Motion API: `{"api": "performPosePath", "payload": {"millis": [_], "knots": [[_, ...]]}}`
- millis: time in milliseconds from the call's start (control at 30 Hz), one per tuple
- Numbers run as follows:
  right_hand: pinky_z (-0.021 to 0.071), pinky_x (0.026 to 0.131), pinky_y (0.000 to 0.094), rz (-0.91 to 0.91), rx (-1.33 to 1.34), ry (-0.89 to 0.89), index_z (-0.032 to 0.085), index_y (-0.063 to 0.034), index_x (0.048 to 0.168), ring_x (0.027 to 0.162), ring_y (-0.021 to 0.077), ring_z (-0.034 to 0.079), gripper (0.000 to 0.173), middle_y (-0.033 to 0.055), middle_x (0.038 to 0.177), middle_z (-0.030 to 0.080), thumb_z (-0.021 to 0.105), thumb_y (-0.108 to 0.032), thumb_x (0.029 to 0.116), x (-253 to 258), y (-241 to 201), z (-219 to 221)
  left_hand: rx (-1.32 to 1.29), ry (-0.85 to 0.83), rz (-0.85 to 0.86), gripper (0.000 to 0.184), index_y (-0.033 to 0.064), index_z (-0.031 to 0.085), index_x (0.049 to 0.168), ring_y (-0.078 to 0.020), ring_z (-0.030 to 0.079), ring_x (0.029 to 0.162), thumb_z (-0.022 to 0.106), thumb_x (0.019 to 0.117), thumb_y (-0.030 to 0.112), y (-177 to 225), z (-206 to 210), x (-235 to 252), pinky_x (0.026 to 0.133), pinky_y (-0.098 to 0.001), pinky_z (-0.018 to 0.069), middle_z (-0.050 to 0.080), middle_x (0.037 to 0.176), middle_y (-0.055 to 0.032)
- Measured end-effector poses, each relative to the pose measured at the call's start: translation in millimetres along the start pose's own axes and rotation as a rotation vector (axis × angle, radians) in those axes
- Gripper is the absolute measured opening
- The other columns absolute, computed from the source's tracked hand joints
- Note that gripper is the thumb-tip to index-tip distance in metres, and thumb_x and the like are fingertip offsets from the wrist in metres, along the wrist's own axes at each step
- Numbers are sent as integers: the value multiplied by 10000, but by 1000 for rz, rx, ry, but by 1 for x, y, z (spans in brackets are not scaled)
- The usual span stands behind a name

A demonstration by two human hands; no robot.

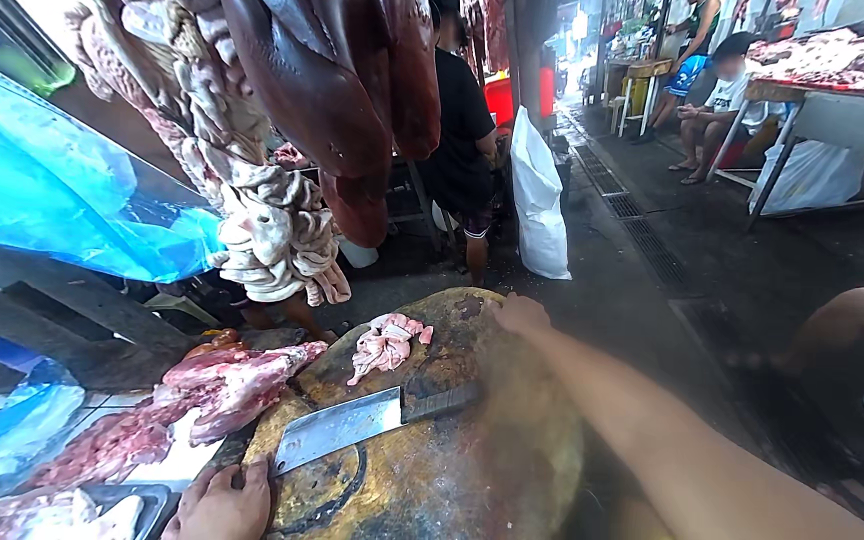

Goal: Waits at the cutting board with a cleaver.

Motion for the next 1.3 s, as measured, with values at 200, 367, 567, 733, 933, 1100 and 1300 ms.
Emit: {"api": "performPosePath", "payload": {"millis": [200, 367, 567, 733, 933, 1100, 1300], "knots": [[520, 958, 629, 2, 9, -13, 570, -82, 1396, 1215, 375, 646, 774, 193, 1289, 672, 314, -704, 1013, -3, -2, -3, -21, -13, 7, 591, 80, 723, 1210, -380, 426, 1451, 436, 1013, 557, 4, -4, -3, 1191, -636, 253, 547, 1504, -149], [520, 959, 627, 0, 6, -12, 569, -83, 1397, 1219, 372, 644, 776, 192, 1296, 669, 307, -705, 1014, -2, -1, -2, -19, -14, 4, 589, 83, 727, 1202, -374, 431, 1447, 435, 1012, 558, 4, -4, -3, 1188, -632, 259, 551, 1499, -146], [525, 949, 631, 0, 10, -1, 574, -83, 1393, 1210, 374, 649, 785, 192, 1289, 672, 311, -715, 1007, 0, 0, 0, -15, -9, 1, 593, 89, 724, 1205, -374, 432, 1446, 430, 1009, 565, 2, -2, -2, 1191, -632, 257, 550, 1503, -132], [528, 943, 626, 4, 14, -3, 578, -85, 1385, 1199, 372, 654, 783, 193, 1273, 679, 312, -717, 1006, 1, 1, 1, -11, -4, -1, 594, 89, 726, 1200, -364, 431, 1450, 423, 1010, 564, 3, -2, -2, 1193, -625, 255, 549, 1505, -131], [531, 938, 622, 4, 8, -4, 580, -89, 1381, 1195, 372, 656, 788, 191, 1262, 683, 307, -724, 1003, 1, 0, 0, -7, -5, 2, 594, 90, 727, 1198, -365, 430, 1451, 423, 1010, 564, 2, -1, -1, 1191, -625, 258, 551, 1502, -128], [535, 930, 617, 1, 7, 6, 584, -89, 1372, 1186, 371, 660, 780, 189, 1248, 687, 307, -719, 1005, -1, 0, 0, -12, -4, -3, 594, 88, 726, 1198, -369, 433, 1446, 431, 1008, 567, 3, -2, -3, 1188, -624, 262, 553, 1499, -132], [529, 937, 629, -4, 23, 13, 592, -92, 1369, 1188, 368, 660, 780, 184, 1251, 689, 309, -720, 1003, -3, 0, -1, -18, 4, 1, 586, 85, 730, 1196, -378, 441, 1439, 439, 1008, 558, 3, -2, -3, 1183, -638, 266, 555, 1496, -143]]}}
Point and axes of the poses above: each hand's wrist, its own x-axis towards the middle knuckle, its own z-axis out of the palm, y = z × x, the point moved 5 cm from there along x, towards the middle knuckle
